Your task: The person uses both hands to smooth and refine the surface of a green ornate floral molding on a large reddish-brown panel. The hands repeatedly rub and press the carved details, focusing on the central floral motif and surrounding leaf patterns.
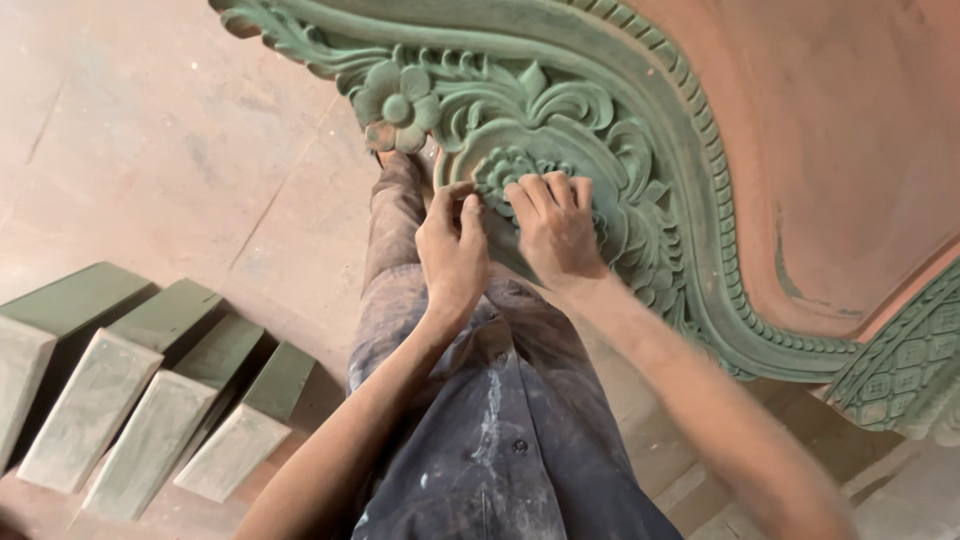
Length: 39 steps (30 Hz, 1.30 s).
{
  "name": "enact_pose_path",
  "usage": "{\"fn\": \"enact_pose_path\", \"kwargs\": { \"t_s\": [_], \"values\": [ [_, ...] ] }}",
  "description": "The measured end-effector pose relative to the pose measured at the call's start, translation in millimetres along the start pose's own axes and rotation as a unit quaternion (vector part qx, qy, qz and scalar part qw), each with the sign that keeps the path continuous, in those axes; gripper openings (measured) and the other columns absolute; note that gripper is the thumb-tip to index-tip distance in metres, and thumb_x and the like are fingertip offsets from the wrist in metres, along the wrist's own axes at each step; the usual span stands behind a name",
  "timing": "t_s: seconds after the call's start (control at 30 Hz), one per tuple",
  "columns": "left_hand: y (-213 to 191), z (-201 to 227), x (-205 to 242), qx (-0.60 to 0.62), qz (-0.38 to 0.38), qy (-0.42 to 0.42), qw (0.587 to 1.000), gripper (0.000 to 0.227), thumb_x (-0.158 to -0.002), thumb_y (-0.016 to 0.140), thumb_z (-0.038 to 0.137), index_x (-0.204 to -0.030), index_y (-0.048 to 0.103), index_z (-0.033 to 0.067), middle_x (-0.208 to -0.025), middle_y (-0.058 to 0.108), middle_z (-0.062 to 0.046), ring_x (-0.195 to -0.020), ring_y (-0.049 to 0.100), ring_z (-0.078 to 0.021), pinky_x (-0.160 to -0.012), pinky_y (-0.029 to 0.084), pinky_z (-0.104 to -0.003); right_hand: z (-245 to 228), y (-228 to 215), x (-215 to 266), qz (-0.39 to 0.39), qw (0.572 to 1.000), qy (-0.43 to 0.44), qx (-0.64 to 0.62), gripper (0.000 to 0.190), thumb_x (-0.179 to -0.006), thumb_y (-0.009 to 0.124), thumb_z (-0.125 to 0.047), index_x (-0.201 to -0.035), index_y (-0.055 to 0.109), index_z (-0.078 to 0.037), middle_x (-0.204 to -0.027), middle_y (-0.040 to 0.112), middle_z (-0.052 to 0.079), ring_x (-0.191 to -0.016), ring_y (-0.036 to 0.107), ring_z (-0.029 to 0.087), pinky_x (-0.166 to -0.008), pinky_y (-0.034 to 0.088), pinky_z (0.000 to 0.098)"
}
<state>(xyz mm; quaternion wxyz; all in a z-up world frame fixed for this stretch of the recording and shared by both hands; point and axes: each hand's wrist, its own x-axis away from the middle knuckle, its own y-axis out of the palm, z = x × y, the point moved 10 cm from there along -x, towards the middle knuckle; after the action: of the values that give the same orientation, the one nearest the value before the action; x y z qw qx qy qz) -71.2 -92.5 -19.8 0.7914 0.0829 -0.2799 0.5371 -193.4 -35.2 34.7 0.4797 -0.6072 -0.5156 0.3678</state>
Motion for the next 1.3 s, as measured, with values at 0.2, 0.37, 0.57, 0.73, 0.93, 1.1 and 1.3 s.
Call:
{"fn": "enact_pose_path", "kwargs": {
  "t_s": [0.2,0.37,0.57,0.73,0.93,1.1,1.3],
  "values": [
    [-7.2,5.0,2.6,-0.004,0.026,0.022,0.999,0.023,-0.099,0.059,0.013,-0.116,0.068,0.0001,-0.099,0.076,-0.019,-0.090,0.073,-0.0289,-0.082,0.056,-0.039,-3.4,15.2,2.3,0.037,0.992,0.118,-0.009,0.015,-0.092,0.065,-0.004,-0.107,0.067,-0.006,-0.107,0.064,0.009,-0.105,0.058,0.032,-0.094,0.042,0.0447],
    [-0.8,-6.9,1.3,0.047,0.007,0.004,0.999,0.023,-0.102,0.058,0.013,-0.116,0.067,-0.0020,-0.098,0.076,-0.016,-0.090,0.073,-0.0216,-0.083,0.058,-0.034,29.3,24.7,-20.2,0.058,0.906,0.259,-0.329,0.010,-0.098,0.066,-0.006,-0.104,0.073,-0.002,-0.099,0.069,0.009,-0.091,0.063,0.023,-0.080,0.050,0.0373],
    [21.5,-18.4,6.4,0.150,-0.121,-0.029,0.981,0.026,-0.102,0.062,0.016,-0.119,0.069,-0.0021,-0.099,0.076,-0.008,-0.090,0.070,-0.0119,-0.081,0.057,-0.027,41.9,0.9,8.9,0.014,0.815,0.392,-0.427,0.021,-0.097,0.063,-0.010,-0.115,0.074,-0.004,-0.110,0.072,0.007,-0.087,0.065,0.011,-0.069,0.056,0.0234],
    [42.6,-25.4,32.4,0.125,-0.204,0.003,0.971,0.025,-0.098,0.070,0.013,-0.112,0.070,-0.0075,-0.096,0.076,-0.007,-0.090,0.069,-0.0104,-0.080,0.056,-0.026,5.6,-25.7,41.8,0.021,0.924,0.203,-0.324,0.040,-0.094,0.062,0.002,-0.134,0.068,-0.001,-0.133,0.067,0.015,-0.119,0.066,0.020,-0.099,0.052,0.0317],
    [55.8,-45.3,42.4,0.211,-0.249,-0.039,0.945,0.020,-0.100,0.070,0.009,-0.106,0.072,-0.0100,-0.091,0.073,-0.007,-0.082,0.067,-0.0094,-0.074,0.056,-0.025,12.7,-18.2,76.4,0.007,0.901,0.274,-0.338,0.044,-0.088,0.071,-0.001,-0.130,0.071,-0.011,-0.116,0.071,0.012,-0.101,0.068,0.018,-0.086,0.053,0.0278],
    [48.8,-43.6,43.4,0.196,-0.251,-0.046,0.947,0.023,-0.095,0.071,0.008,-0.112,0.072,-0.0076,-0.091,0.074,-0.004,-0.081,0.067,-0.0080,-0.074,0.056,-0.024,25.4,-5.5,96.6,0.019,0.831,0.352,-0.431,0.031,-0.094,0.071,-0.005,-0.124,0.074,-0.007,-0.102,0.077,0.006,-0.085,0.068,0.014,-0.078,0.056,0.0276],
    [42.2,-15.1,45.2,0.172,-0.274,0.011,0.946,0.024,-0.095,0.071,0.009,-0.111,0.074,-0.0088,-0.089,0.074,-0.003,-0.080,0.065,-0.0072,-0.072,0.054,-0.023,17.0,-29.8,89.0,0.084,0.833,0.302,-0.456,0.030,-0.087,0.075,-0.003,-0.117,0.073,-0.003,-0.104,0.077,0.005,-0.091,0.072,0.011,-0.081,0.057,0.0266]
  ]
}}
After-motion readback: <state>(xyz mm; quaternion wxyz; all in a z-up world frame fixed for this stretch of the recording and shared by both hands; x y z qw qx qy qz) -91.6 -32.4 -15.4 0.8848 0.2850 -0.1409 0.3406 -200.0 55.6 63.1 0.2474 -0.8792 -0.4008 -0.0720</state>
